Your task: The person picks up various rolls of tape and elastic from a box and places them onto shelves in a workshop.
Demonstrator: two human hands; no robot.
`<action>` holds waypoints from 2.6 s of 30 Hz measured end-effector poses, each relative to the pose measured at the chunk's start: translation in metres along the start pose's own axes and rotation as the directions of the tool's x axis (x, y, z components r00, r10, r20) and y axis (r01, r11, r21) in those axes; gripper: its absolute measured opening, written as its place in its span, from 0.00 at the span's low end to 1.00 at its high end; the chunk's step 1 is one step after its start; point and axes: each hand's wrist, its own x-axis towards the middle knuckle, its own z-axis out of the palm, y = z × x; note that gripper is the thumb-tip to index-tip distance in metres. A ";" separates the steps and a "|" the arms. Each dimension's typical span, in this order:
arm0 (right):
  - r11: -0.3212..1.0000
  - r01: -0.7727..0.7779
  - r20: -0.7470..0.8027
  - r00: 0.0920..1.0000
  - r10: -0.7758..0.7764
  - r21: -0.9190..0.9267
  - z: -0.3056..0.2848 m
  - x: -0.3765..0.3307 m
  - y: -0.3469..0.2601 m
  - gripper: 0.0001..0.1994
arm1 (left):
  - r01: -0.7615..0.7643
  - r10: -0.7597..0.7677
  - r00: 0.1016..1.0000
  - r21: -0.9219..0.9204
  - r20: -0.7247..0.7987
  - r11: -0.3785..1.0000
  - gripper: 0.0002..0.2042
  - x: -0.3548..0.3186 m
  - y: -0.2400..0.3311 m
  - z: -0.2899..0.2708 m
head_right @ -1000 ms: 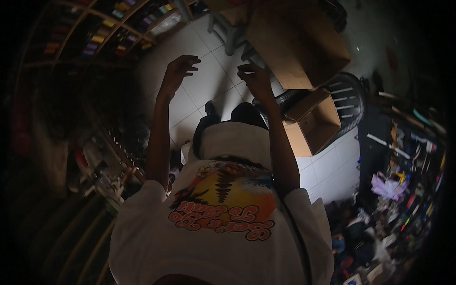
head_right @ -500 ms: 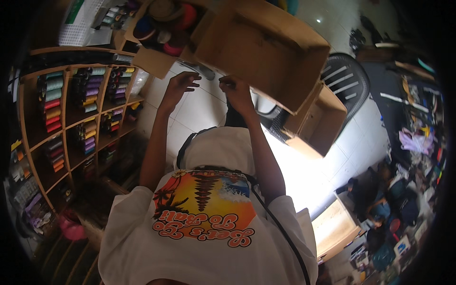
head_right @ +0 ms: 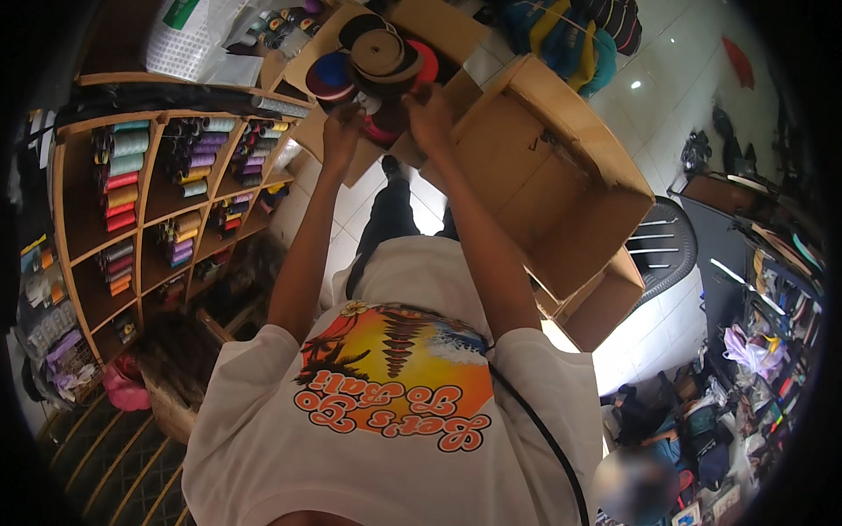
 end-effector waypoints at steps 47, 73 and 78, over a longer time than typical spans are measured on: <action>0.977 0.176 -0.327 0.923 -0.205 -0.118 0.060 0.043 -0.076 0.16 | -0.212 0.190 0.833 -0.018 0.519 0.977 0.21 0.137 0.063 -0.028; 0.983 0.072 -0.453 0.892 0.011 0.167 -0.005 -0.161 -0.070 0.16 | 0.118 -0.005 0.511 -0.064 0.860 0.991 0.23 -0.029 0.089 -0.034; 0.950 0.111 -0.505 0.862 0.054 0.290 -0.098 -0.279 -0.028 0.18 | 0.086 -0.088 0.286 0.066 0.954 0.994 0.23 -0.158 0.112 0.024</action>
